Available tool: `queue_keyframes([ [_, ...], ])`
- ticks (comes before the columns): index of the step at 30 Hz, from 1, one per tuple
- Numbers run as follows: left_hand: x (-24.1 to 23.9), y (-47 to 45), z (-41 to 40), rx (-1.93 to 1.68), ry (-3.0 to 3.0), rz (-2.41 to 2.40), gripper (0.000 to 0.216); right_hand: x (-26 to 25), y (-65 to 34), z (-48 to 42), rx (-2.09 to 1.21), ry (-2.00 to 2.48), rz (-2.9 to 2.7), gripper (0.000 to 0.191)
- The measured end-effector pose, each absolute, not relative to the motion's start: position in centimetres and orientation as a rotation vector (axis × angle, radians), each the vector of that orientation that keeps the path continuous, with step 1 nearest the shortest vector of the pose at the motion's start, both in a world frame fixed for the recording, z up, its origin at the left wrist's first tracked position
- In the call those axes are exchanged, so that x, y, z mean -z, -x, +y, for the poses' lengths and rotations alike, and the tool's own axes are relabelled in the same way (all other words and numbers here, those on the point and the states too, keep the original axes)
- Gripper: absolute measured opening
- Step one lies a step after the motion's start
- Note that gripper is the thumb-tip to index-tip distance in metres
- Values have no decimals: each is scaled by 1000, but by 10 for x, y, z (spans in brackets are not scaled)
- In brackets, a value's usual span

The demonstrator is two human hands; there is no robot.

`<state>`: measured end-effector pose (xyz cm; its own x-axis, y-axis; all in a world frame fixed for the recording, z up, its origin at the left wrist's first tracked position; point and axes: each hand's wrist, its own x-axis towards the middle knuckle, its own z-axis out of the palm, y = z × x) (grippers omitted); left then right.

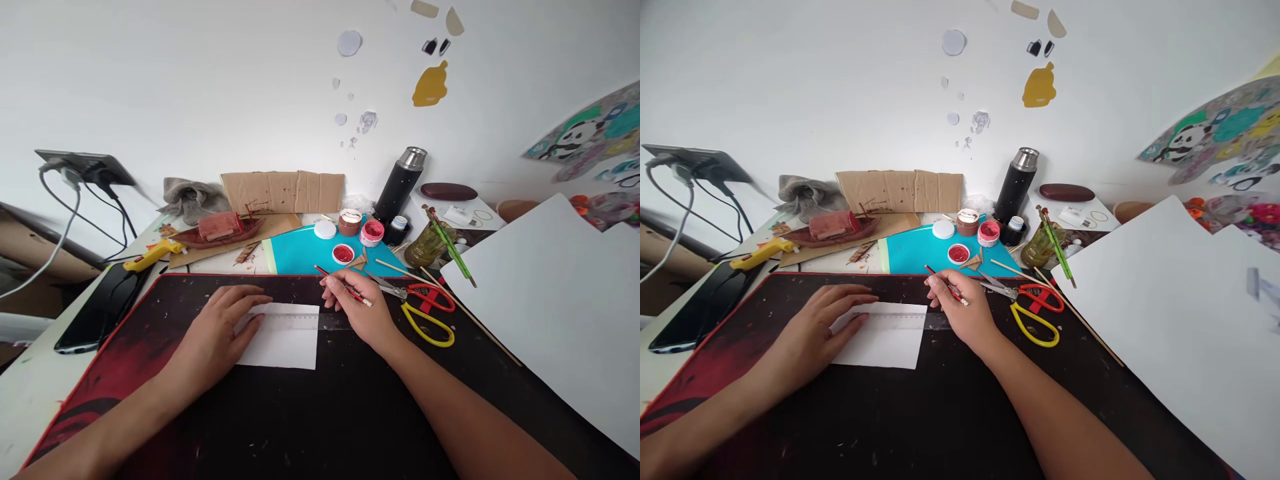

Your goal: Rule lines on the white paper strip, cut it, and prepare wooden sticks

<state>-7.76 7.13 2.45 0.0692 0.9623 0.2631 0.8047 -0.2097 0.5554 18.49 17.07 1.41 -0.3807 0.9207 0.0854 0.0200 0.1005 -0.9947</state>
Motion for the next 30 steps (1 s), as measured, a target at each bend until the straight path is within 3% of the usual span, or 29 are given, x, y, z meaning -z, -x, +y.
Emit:
queue_keyframes([
  [8, -8, 69, 45, -649, -2623, 1599, 34, -13, -183, 169, -1312, 985, -1564, 40],
  [21, 9, 57, 42, -509, -2777, 1454, 63, -7, -181, 171, -1309, 1069, -1532, 40],
  [30, 5, 48, 46, -475, -2835, 1585, 48, -4, -185, 174, -1300, 1070, -1563, 36],
])
